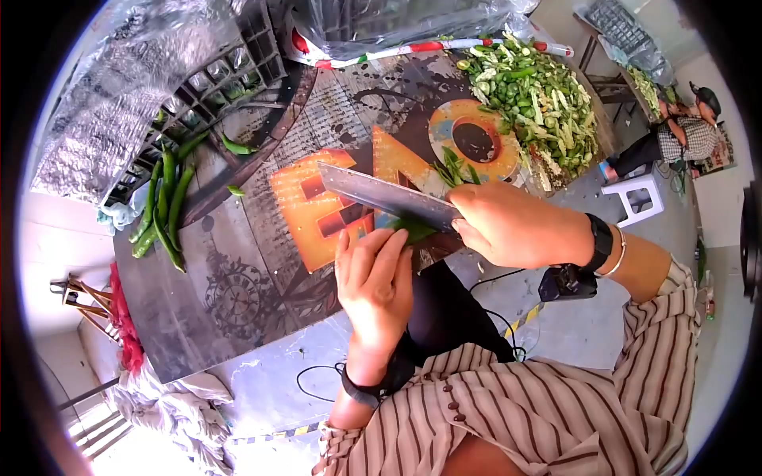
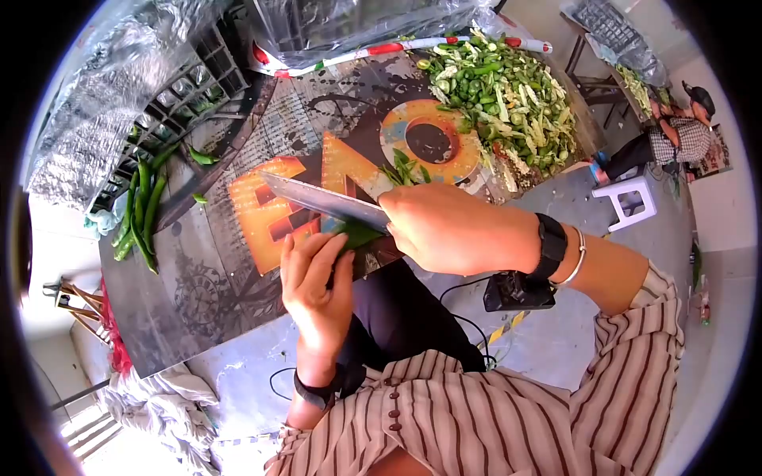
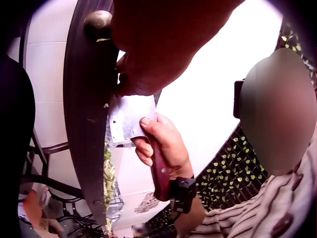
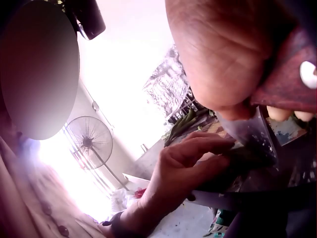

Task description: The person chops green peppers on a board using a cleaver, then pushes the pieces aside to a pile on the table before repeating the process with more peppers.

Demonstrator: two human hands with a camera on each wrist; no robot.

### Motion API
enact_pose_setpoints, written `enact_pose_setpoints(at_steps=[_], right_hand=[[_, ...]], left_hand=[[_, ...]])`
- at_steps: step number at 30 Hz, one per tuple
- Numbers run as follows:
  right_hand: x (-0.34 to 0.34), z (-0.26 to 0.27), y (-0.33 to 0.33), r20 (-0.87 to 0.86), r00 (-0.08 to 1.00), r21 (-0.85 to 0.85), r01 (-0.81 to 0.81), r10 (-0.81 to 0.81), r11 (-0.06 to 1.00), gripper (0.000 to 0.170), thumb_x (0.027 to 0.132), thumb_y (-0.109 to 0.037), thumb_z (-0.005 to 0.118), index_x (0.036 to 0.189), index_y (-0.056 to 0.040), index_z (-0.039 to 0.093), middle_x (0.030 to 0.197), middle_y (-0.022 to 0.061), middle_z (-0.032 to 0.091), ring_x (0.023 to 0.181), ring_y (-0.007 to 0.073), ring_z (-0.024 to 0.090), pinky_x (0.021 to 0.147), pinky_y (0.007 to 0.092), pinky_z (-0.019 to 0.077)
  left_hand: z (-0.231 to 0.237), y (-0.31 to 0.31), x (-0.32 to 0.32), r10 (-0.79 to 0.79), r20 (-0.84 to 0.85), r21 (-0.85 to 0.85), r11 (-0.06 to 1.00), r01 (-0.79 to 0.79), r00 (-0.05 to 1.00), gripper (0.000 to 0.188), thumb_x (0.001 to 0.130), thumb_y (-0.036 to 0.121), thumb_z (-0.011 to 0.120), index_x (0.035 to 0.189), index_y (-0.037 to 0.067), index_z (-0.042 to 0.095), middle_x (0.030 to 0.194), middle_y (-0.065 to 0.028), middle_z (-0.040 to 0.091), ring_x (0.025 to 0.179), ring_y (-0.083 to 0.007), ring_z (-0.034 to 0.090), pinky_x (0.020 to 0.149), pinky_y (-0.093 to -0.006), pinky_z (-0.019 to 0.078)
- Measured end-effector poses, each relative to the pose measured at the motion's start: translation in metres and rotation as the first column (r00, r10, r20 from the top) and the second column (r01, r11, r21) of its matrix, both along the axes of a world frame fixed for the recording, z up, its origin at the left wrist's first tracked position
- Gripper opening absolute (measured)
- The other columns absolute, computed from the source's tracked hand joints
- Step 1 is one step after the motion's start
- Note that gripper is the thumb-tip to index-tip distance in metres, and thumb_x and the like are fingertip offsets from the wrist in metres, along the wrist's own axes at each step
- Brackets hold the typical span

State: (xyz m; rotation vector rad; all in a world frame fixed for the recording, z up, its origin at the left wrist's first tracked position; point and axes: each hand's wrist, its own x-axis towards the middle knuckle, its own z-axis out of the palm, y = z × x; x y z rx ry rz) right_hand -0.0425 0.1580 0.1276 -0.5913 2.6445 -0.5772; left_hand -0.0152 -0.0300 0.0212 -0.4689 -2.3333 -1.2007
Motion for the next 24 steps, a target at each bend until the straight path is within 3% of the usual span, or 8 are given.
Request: enact_pose_setpoints(at_steps=[2,3,5,12,20,24], right_hand=[[0.002,-0.001,0.001,0.006,1.0,-0.01,0.02,-0.02,1.0,0.018,0.089,-0.012,0.055,0.085,0.0052,0.051,0.081,0.0242,0.06,0.078,0.0441,0.06,0.07,0.0504,0.0474],[0.002,-0.002,0.001,-0.005,1.0,-0.005,0.012,-0.012,1.0,0.018,0.089,-0.012,0.055,0.085,0.0048,0.051,0.08,0.0238,0.06,0.078,0.0439,0.061,0.07,0.0504,0.0475],[0.002,-0.003,0.002,-0.018,1.0,0.002,0.003,-0.003,1.0,0.018,0.089,-0.012,0.055,0.086,0.0044,0.051,0.08,0.0235,0.061,0.078,0.0436,0.061,0.069,0.0504,0.0475],[0.003,-0.004,0.0,-0.021,1.0,0.004,0.02,-0.02,1.0,0.017,0.088,-0.011,0.056,0.085,0.0044,0.051,0.081,0.0232,0.06,0.077,0.0424,0.061,0.069,0.0494,0.0476],[0.001,-0.004,-0.004,0.001,1.0,0.038,0.014,-0.014,0.999,0.016,0.087,-0.01,0.056,0.085,0.0046,0.05,0.081,0.0224,0.06,0.076,0.0418,0.061,0.068,0.0488,0.0475],[-0.001,-0.011,-0.012,-0.034,0.999,-0.035,0.035,-0.036,0.999,0.013,0.086,-0.008,0.056,0.086,0.0048,0.051,0.082,0.0223,0.06,0.076,0.042,0.061,0.068,0.0489,0.0477]], left_hand=[[0.002,-0.005,0.004,0.035,0.004,-0.042,0.998,-0.035,0.999,0.023,0.073,0.005,0.077,0.095,0.011,0.073,0.089,-0.0012,0.065,0.083,-0.0217,0.059,0.086,-0.0366,0.0446],[0.004,-0.006,0.005,0.032,0.007,-0.046,0.998,-0.032,0.999,0.023,0.073,0.005,0.077,0.095,0.011,0.073,0.089,-0.0012,0.065,0.083,-0.0217,0.059,0.086,-0.0366,0.0446],[0.008,-0.007,0.004,0.075,-0.022,-0.132,0.988,-0.077,0.997,0.025,0.072,0.008,0.079,0.096,0.013,0.074,0.085,0.0014,0.063,0.08,-0.0195,0.054,0.077,-0.0334,0.0386],[0.001,-0.004,0.001,0.104,0.052,-0.201,0.975,-0.092,0.993,0.023,0.072,0.013,0.081,0.094,0.016,0.077,0.081,0.0052,0.061,0.078,-0.0169,0.051,0.077,-0.0312,0.0355],[-0.005,-0.006,-0.003,0.059,-0.039,-0.214,0.975,-0.066,0.997,0.021,0.073,0.011,0.08,0.093,0.014,0.077,0.081,0.0039,0.063,0.075,-0.0164,0.054,0.078,-0.0306,0.0384],[-0.009,-0.007,-0.003,0.084,-0.06,-0.206,0.974,-0.094,0.995,0.021,0.077,0.011,0.076,0.097,0.01,0.073,0.084,0.0015,0.062,0.077,-0.0168,0.057,0.083,-0.0324,0.0401]])
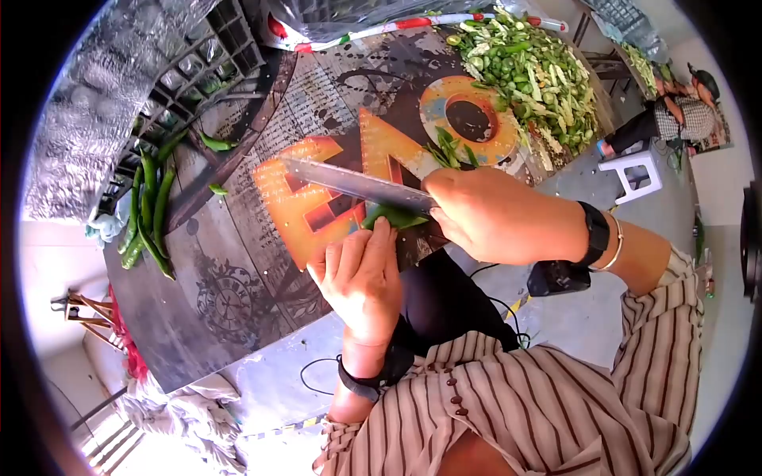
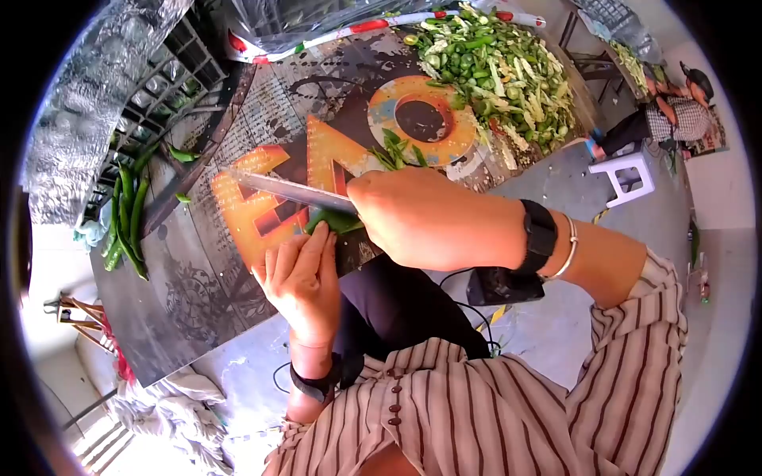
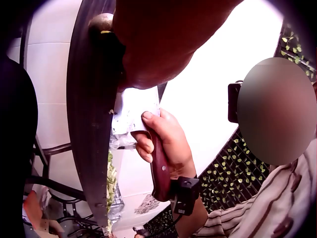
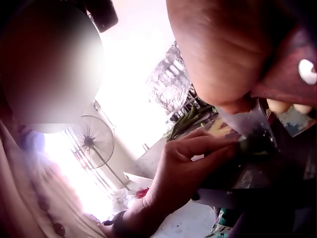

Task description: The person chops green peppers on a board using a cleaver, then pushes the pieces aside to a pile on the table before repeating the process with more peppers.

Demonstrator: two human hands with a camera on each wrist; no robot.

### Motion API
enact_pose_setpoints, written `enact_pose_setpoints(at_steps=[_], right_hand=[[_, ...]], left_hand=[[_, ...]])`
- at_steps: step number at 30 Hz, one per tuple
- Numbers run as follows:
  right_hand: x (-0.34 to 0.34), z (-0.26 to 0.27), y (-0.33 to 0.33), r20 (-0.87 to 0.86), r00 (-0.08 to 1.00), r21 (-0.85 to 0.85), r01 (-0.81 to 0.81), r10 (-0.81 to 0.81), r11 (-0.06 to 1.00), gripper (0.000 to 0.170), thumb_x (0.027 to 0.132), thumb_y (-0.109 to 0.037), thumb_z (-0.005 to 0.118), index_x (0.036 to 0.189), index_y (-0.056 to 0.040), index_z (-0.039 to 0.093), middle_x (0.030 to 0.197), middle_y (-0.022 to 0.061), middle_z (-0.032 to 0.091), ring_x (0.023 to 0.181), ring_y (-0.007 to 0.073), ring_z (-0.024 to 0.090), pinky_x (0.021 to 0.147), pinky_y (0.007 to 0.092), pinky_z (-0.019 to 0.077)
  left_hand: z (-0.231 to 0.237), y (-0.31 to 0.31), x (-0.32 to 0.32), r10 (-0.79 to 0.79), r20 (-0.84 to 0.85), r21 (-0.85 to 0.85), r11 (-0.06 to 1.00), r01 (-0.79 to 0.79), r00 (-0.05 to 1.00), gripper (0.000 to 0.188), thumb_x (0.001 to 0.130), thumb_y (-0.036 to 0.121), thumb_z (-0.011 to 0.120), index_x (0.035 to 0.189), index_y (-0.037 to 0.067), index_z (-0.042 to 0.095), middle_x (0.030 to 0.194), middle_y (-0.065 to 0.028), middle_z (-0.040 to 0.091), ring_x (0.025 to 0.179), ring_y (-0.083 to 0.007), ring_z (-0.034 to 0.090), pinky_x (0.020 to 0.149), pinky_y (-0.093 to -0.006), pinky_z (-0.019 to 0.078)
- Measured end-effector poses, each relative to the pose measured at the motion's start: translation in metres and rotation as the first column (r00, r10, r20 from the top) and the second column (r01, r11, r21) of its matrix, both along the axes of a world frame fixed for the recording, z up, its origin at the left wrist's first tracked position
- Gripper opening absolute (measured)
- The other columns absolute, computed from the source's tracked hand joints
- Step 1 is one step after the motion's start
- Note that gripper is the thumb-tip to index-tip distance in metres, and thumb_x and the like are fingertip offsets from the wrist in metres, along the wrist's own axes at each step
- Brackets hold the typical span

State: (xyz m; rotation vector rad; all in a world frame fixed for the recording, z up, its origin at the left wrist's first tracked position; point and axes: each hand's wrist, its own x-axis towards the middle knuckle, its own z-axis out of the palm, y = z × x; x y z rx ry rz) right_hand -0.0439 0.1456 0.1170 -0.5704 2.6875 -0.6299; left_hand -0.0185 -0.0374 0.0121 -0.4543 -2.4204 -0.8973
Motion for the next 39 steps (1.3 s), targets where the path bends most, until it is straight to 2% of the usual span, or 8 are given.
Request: enact_pose_setpoints(at_steps=[6,9,17,22,25,30,35,39], right_hand=[[-0.002,-0.001,0.0,-0.055,0.998,-0.004,-0.042,0.042,0.999,0.012,0.085,-0.006,0.054,0.086,0.0058,0.052,0.083,0.0233,0.06,0.076,0.0434,0.06,0.067,0.049,0.0476],[0.001,-0.005,0.001,-0.022,1.0,0.022,0.007,-0.006,1.0,0.02,0.09,-0.014,0.058,0.088,0.0022,0.046,0.082,0.022,0.058,0.078,0.0441,0.059,0.067,0.0504,0.0451],[-0.015,-0.024,-0.01,-0.141,0.989,-0.125,-0.058,0.04,0.99,0.019,0.089,-0.012,0.058,0.088,0.0041,0.049,0.082,0.0235,0.059,0.079,0.0436,0.06,0.068,0.0497,0.0462],[-0.015,-0.026,-0.004,-0.133,0.991,-0.12,0.017,-0.033,0.993,0.02,0.09,-0.014,0.058,0.087,0.004,0.05,0.08,0.0258,0.059,0.079,0.0442,0.06,0.07,0.0493,0.047],[-0.016,-0.031,0.002,-0.166,0.98,-0.255,0.064,-0.109,0.965,0.02,0.088,-0.012,0.055,0.083,0.0075,0.053,0.077,0.0281,0.06,0.076,0.0452,0.06,0.069,0.0512,0.0462],[-0.013,-0.023,0.013,-0.35,0.923,-0.277,0.063,-0.162,0.959,0.019,0.09,-0.012,0.052,0.086,0.0071,0.051,0.082,0.0267,0.058,0.078,0.0461,0.058,0.07,0.0506,0.0447],[0.002,-0.007,0.025,-0.283,0.94,-0.322,0.092,-0.189,0.942,0.019,0.09,-0.012,0.053,0.087,0.0068,0.05,0.082,0.0271,0.057,0.079,0.046,0.058,0.07,0.0503,0.0436],[0.013,-0.004,0.032,-0.252,0.948,-0.25,0.129,-0.193,0.96,0.018,0.091,-0.011,0.053,0.088,0.0061,0.051,0.083,0.026,0.058,0.08,0.0457,0.058,0.07,0.0501,0.0445]], left_hand=[[0.001,-0.001,0.0,-0.027,-0.028,0.003,1.0,0.027,0.999,0.02,0.077,0.01,0.076,0.096,0.009,0.073,0.082,0.0002,0.061,0.077,-0.0179,0.057,0.083,-0.0326,0.0403],[0.002,-0.001,0.0,-0.019,-0.015,-0.008,1.0,0.019,1.0,0.02,0.076,0.009,0.076,0.096,0.009,0.073,0.081,0.0004,0.061,0.076,-0.0184,0.056,0.083,-0.0329,0.0406],[-0.002,-0.001,-0.002,-0.016,-0.065,-0.003,1.0,0.015,0.998,0.018,0.077,0.01,0.074,0.095,0.011,0.073,0.081,0.0011,0.061,0.076,-0.0187,0.057,0.083,-0.0336,0.0408],[-0.004,0.001,-0.002,-0.008,-0.093,0.003,1.0,0.008,0.996,0.017,0.078,0.012,0.074,0.094,0.012,0.072,0.08,0.0016,0.06,0.075,-0.0184,0.056,0.08,-0.0331,0.0403],[-0.002,0.002,-0.002,-0.004,-0.112,-0.017,1.0,0.002,0.994,0.016,0.078,0.013,0.074,0.094,0.013,0.072,0.081,0.002,0.061,0.075,-0.0183,0.056,0.08,-0.0332,0.0401],[-0.005,0.002,-0.001,-0.007,-0.139,-0.009,1.0,0.005,0.99,0.014,0.077,0.014,0.075,0.091,0.014,0.073,0.08,0.0028,0.061,0.075,-0.0177,0.056,0.08,-0.0335,0.0397],[-0.001,0.004,-0.001,0.028,-0.132,-0.013,0.999,-0.03,0.991,0.014,0.074,0.011,0.077,0.088,0.012,0.074,0.078,0.0018,0.062,0.077,-0.0182,0.058,0.08,-0.0317,0.0404],[-0.004,0.004,0.0,0.028,-0.139,-0.029,0.999,-0.033,0.99,0.012,0.077,0.015,0.075,0.089,0.015,0.073,0.08,0.0037,0.061,0.075,-0.0175,0.056,0.081,-0.0339,0.0395]])
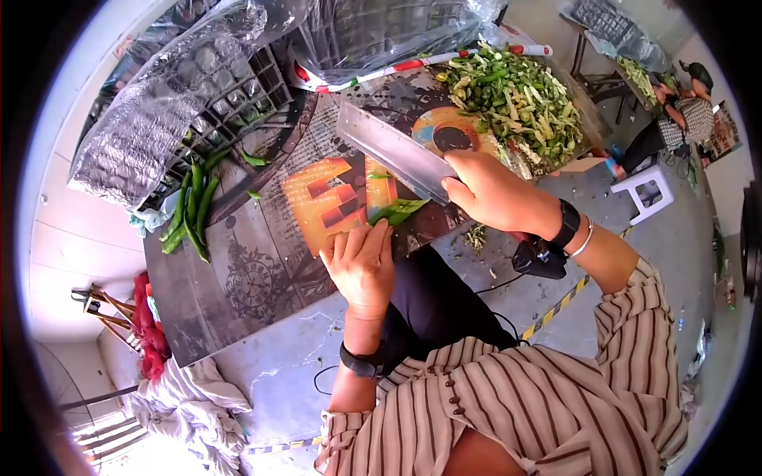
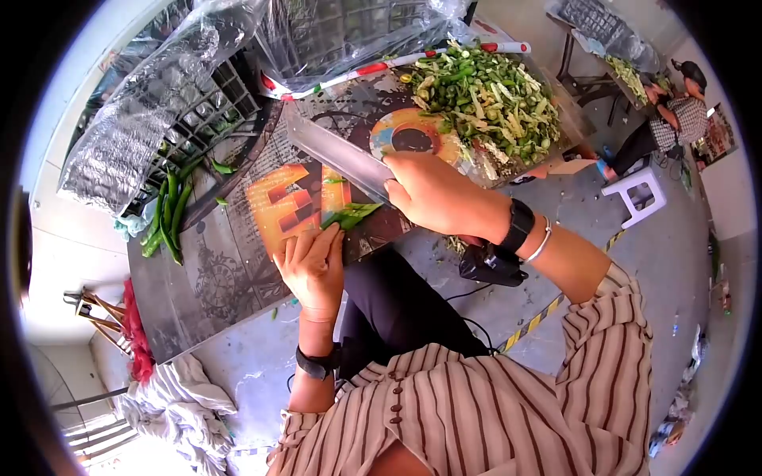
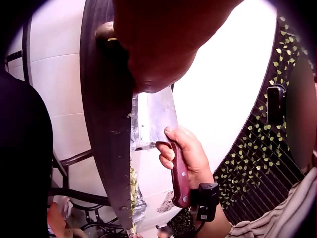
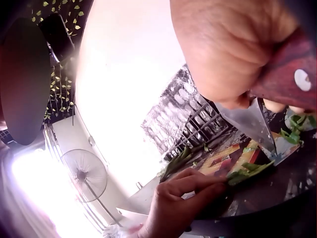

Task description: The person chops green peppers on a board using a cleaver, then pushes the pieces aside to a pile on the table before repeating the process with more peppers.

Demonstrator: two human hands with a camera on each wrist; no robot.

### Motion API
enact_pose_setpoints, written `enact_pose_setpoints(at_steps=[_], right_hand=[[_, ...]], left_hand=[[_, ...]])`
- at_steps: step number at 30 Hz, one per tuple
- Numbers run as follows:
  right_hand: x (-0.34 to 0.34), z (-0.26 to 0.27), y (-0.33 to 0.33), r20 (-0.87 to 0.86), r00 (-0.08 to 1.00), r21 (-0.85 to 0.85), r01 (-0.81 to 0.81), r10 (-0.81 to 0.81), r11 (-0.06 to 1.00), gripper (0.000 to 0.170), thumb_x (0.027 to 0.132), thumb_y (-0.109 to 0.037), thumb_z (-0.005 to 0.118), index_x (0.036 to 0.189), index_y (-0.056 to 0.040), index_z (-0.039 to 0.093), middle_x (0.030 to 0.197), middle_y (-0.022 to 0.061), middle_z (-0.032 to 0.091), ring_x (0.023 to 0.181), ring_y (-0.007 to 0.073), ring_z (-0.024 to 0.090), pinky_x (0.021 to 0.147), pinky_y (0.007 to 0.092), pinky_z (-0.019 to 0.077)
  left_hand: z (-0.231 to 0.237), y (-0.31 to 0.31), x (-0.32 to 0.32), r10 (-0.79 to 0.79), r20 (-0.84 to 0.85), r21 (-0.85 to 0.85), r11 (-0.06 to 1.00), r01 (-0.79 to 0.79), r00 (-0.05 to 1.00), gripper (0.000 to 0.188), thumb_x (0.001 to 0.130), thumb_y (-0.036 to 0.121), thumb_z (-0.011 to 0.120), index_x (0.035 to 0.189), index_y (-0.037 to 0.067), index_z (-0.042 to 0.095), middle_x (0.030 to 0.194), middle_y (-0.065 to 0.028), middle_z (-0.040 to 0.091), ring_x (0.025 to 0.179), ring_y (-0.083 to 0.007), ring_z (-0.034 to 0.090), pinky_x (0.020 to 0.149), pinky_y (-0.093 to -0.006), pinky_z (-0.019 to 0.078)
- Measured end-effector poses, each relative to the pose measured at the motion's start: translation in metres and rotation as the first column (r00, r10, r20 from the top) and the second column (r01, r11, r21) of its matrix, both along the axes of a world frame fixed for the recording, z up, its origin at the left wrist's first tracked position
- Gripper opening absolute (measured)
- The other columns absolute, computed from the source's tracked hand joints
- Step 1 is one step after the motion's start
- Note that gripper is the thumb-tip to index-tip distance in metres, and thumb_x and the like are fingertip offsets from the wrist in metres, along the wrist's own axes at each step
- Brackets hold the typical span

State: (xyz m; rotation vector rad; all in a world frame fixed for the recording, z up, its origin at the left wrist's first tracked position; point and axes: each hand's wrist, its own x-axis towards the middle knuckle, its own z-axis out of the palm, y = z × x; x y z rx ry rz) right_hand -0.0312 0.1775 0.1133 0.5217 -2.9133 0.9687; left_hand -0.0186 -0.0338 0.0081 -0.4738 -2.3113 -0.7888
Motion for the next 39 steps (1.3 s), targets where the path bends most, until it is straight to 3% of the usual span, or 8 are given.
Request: enact_pose_setpoints(at_steps=[5,16,22,26,32,34,35,39], right_hand=[[0.002,-0.015,0.006,-0.049,0.996,0.098,-0.063,0.068,0.993,0.017,0.09,-0.012,0.054,0.09,0.0049,0.052,0.085,0.024,0.059,0.081,0.0444,0.058,0.072,0.0501,0.0462],[-0.006,-0.011,0.001,0.102,0.977,0.199,-0.205,0.188,0.958,0.016,0.09,-0.011,0.055,0.088,0.0042,0.05,0.085,0.0219,0.057,0.083,0.0422,0.058,0.072,0.0484,0.045],[-0.01,-0.01,0.002,0.081,0.967,0.22,-0.252,0.24,0.942,0.017,0.089,-0.011,0.056,0.085,0.0048,0.05,0.084,0.0219,0.058,0.08,0.0423,0.058,0.071,0.0482,0.0455],[-0.014,-0.008,-0.004,0.144,0.966,0.249,-0.247,0.217,0.937,0.017,0.088,-0.01,0.057,0.085,0.0049,0.051,0.083,0.0218,0.058,0.079,0.0421,0.059,0.071,0.0485,0.0457],[-0.035,-0.023,-0.013,0.076,0.971,0.188,-0.238,0.228,0.953,0.017,0.088,-0.01,0.058,0.087,0.0056,0.052,0.084,0.0236,0.059,0.081,0.0434,0.059,0.071,0.0482,0.0462],[-0.036,-0.027,-0.007,0.099,0.984,0.14,-0.163,0.15,0.977,0.019,0.089,-0.011,0.058,0.09,0.0064,0.052,0.085,0.0247,0.059,0.082,0.0446,0.059,0.071,0.0483,0.0463],[-0.035,-0.028,-0.004,-0.024,0.991,0.127,-0.127,0.131,0.984,0.019,0.09,-0.012,0.058,0.093,0.0062,0.051,0.084,0.0251,0.058,0.083,0.045,0.058,0.072,0.0488,0.0458],[-0.024,-0.018,0.008,-0.091,0.989,0.128,-0.102,0.115,0.986,0.018,0.09,-0.012,0.057,0.092,0.0043,0.05,0.085,0.0234,0.056,0.082,0.044,0.057,0.072,0.0487,0.0448]], left_hand=[[0.004,0.003,-0.001,-0.018,0.006,0.001,1.0,0.018,1.0,0.012,0.078,0.015,0.074,0.09,0.014,0.071,0.079,0.0022,0.06,0.076,-0.0176,0.056,0.087,-0.0363,0.0377],[0.012,0.011,-0.003,-0.056,0.021,-0.05,0.997,0.057,0.998,0.01,0.08,0.014,0.072,0.09,0.012,0.07,0.078,0.001,0.059,0.077,-0.0181,0.056,0.09,-0.0377,0.0366],[0.008,0.015,-0.006,-0.075,0.027,-0.038,0.996,0.076,0.997,0.011,0.08,0.013,0.072,0.09,0.012,0.069,0.079,0.0002,0.057,0.08,-0.0188,0.057,0.09,-0.0384,0.0371],[0.006,0.013,-0.007,-0.093,0.042,-0.04,0.995,0.095,0.995,0.011,0.08,0.012,0.072,0.09,0.012,0.069,0.08,0.0,0.057,0.083,-0.0196,0.058,0.091,-0.0385,0.0371],[0.004,0.013,-0.008,-0.102,0.031,-0.037,0.994,0.104,0.994,0.012,0.079,0.013,0.072,0.09,0.013,0.069,0.08,0.0006,0.059,0.086,-0.0204,0.059,0.092,-0.0389,0.0377],[0.004,0.013,-0.007,-0.092,0.028,-0.024,0.995,0.092,0.995,0.012,0.079,0.013,0.072,0.091,0.013,0.069,0.08,0.0007,0.059,0.085,-0.0207,0.059,0.092,-0.0389,0.0378],[0.005,0.014,-0.006,-0.089,0.026,-0.013,0.996,0.089,0.996,0.012,0.079,0.013,0.072,0.091,0.013,0.069,0.08,0.0007,0.059,0.084,-0.0209,0.059,0.093,-0.039,0.038],[0.002,0.014,-0.006,-0.087,0.018,-0.013,0.996,0.087,0.996,0.012,0.079,0.014,0.073,0.091,0.013,0.07,0.08,0.0008,0.059,0.083,-0.0207,0.059,0.094,-0.0389,0.0381]])
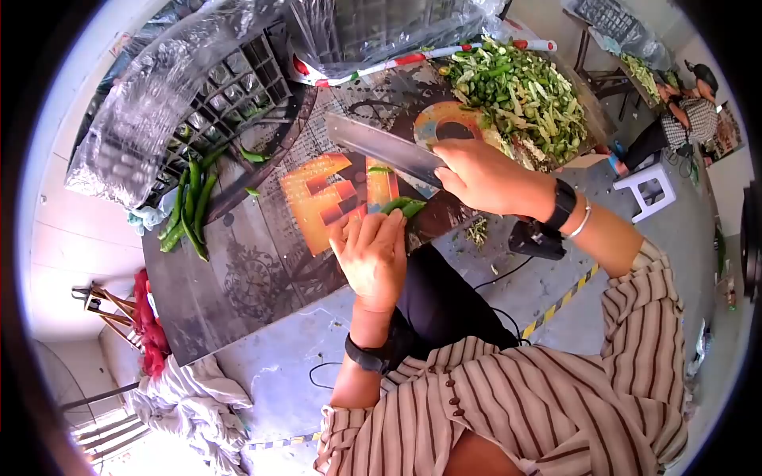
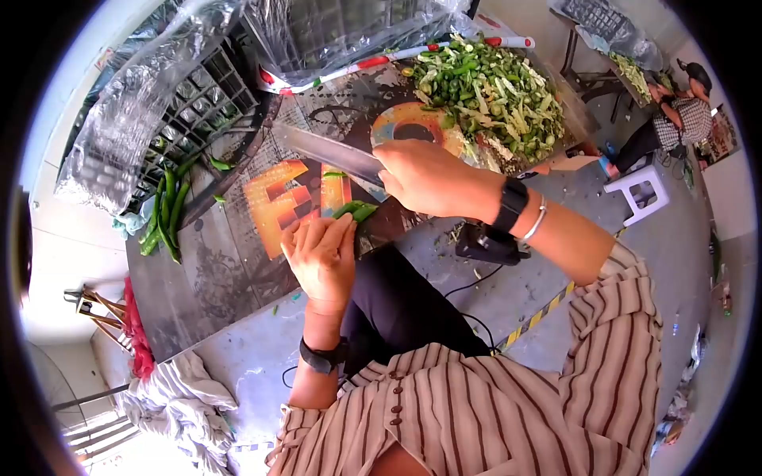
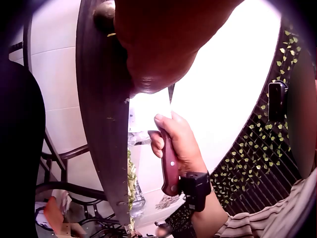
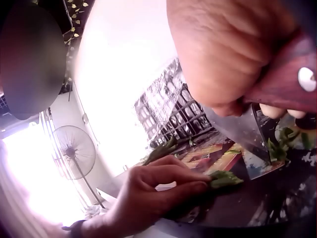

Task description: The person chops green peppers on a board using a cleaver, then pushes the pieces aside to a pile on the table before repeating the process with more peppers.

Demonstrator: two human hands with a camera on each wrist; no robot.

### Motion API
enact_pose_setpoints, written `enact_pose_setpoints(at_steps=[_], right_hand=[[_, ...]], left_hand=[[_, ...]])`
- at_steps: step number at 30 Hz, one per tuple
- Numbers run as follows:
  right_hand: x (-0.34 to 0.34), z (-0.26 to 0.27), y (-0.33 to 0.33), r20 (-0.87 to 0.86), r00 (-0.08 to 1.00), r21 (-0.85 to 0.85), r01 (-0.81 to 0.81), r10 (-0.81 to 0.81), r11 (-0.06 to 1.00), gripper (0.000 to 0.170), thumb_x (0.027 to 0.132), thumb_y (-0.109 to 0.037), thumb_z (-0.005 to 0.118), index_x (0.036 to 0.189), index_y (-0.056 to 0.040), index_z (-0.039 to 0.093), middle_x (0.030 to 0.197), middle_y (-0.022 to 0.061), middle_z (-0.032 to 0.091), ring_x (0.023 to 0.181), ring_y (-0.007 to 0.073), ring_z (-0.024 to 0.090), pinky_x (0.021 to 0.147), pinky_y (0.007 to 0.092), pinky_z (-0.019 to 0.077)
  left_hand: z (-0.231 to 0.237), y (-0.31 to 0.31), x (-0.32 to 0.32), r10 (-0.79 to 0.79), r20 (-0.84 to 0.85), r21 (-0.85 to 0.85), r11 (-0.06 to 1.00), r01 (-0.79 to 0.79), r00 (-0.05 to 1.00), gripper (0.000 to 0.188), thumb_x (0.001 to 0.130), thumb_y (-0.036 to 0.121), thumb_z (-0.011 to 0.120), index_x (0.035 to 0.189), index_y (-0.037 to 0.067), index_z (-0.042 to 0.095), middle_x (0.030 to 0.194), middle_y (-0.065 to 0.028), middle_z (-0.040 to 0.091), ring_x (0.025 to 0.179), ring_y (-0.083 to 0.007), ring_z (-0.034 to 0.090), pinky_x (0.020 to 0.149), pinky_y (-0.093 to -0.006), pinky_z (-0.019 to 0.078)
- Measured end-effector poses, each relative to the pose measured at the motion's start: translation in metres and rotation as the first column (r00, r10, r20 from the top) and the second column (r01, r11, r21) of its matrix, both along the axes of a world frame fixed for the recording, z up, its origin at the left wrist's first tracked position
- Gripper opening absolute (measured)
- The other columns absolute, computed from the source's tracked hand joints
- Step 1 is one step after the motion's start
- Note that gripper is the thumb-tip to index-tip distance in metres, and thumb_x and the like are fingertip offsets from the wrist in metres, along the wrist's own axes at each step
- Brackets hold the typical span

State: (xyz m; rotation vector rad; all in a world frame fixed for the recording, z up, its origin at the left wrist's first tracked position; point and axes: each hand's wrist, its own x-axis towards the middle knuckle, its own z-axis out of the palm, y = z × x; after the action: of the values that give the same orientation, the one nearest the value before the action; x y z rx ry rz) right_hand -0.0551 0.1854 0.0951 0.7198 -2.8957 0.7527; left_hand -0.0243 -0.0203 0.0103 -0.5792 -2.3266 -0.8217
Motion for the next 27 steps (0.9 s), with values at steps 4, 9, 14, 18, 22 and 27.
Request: enact_pose_setpoints(at_steps=[4,9,14,18,22,27], right_hand=[[0.015,0.014,-0.006,0.076,0.993,0.104,-0.093,0.086,0.99,0.015,0.087,-0.009,0.057,0.091,0.005,0.054,0.083,0.0217,0.061,0.08,0.0403,0.062,0.069,0.0485,0.0481],[0.014,0.012,-0.01,0.173,0.978,0.123,-0.136,0.114,0.983,0.018,0.09,-0.013,0.056,0.089,0.0041,0.05,0.086,0.0217,0.056,0.081,0.0426,0.057,0.071,0.0485,0.0451],[0.011,0.014,-0.013,0.24,0.966,0.144,-0.138,0.101,0.98,0.017,0.09,-0.012,0.056,0.088,0.0044,0.05,0.084,0.0212,0.057,0.08,0.042,0.058,0.07,0.0481,0.0455],[0.0,0.001,-0.028,0.193,0.976,0.115,-0.126,0.102,0.985,0.015,0.089,-0.01,0.057,0.088,0.0041,0.05,0.083,0.021,0.058,0.079,0.0414,0.059,0.069,0.0472,0.0463],[-0.012,-0.005,-0.029,0.165,0.983,0.075,-0.088,0.075,0.993,0.017,0.089,-0.011,0.057,0.09,0.0052,0.052,0.085,0.0239,0.059,0.081,0.0426,0.059,0.07,0.0481,0.0465],[-0.003,0.0,-0.013,0.021,0.999,0.045,-0.027,0.026,0.999,0.021,0.09,-0.013,0.057,0.094,0.0067,0.051,0.087,0.0245,0.058,0.083,0.0448,0.058,0.074,0.0495,0.0455]], left_hand=[[-0.001,0.0,-0.002,0.008,-0.02,-0.011,1.0,-0.008,1.0,0.011,0.08,0.014,0.072,0.091,0.014,0.07,0.08,0.0011,0.059,0.082,-0.02,0.059,0.094,-0.0393,0.0384],[0.003,-0.001,0.0,0.008,-0.001,-0.003,1.0,-0.008,1.0,0.01,0.081,0.014,0.072,0.091,0.014,0.069,0.079,0.0015,0.059,0.079,-0.0184,0.058,0.095,-0.0391,0.0388],[0.003,0.0,-0.001,0.008,0.015,-0.023,1.0,-0.008,1.0,0.01,0.08,0.013,0.071,0.09,0.014,0.069,0.079,0.0021,0.059,0.078,-0.0176,0.058,0.095,-0.0391,0.0387],[0.002,0.001,-0.002,0.008,-0.006,-0.023,1.0,-0.008,1.0,0.009,0.08,0.012,0.071,0.088,0.014,0.069,0.08,0.0024,0.059,0.077,-0.017,0.058,0.096,-0.0394,0.0386],[0.004,-0.001,-0.001,0.016,-0.01,-0.009,1.0,-0.017,1.0,0.01,0.078,0.012,0.073,0.088,0.014,0.07,0.079,0.0016,0.06,0.078,-0.0182,0.059,0.096,-0.039,0.0388],[0.004,0.001,-0.002,0.013,-0.017,0.005,1.0,-0.013,1.0,0.011,0.077,0.013,0.076,0.087,0.013,0.071,0.077,0.0009,0.061,0.079,-0.0197,0.059,0.094,-0.037,0.0391]])
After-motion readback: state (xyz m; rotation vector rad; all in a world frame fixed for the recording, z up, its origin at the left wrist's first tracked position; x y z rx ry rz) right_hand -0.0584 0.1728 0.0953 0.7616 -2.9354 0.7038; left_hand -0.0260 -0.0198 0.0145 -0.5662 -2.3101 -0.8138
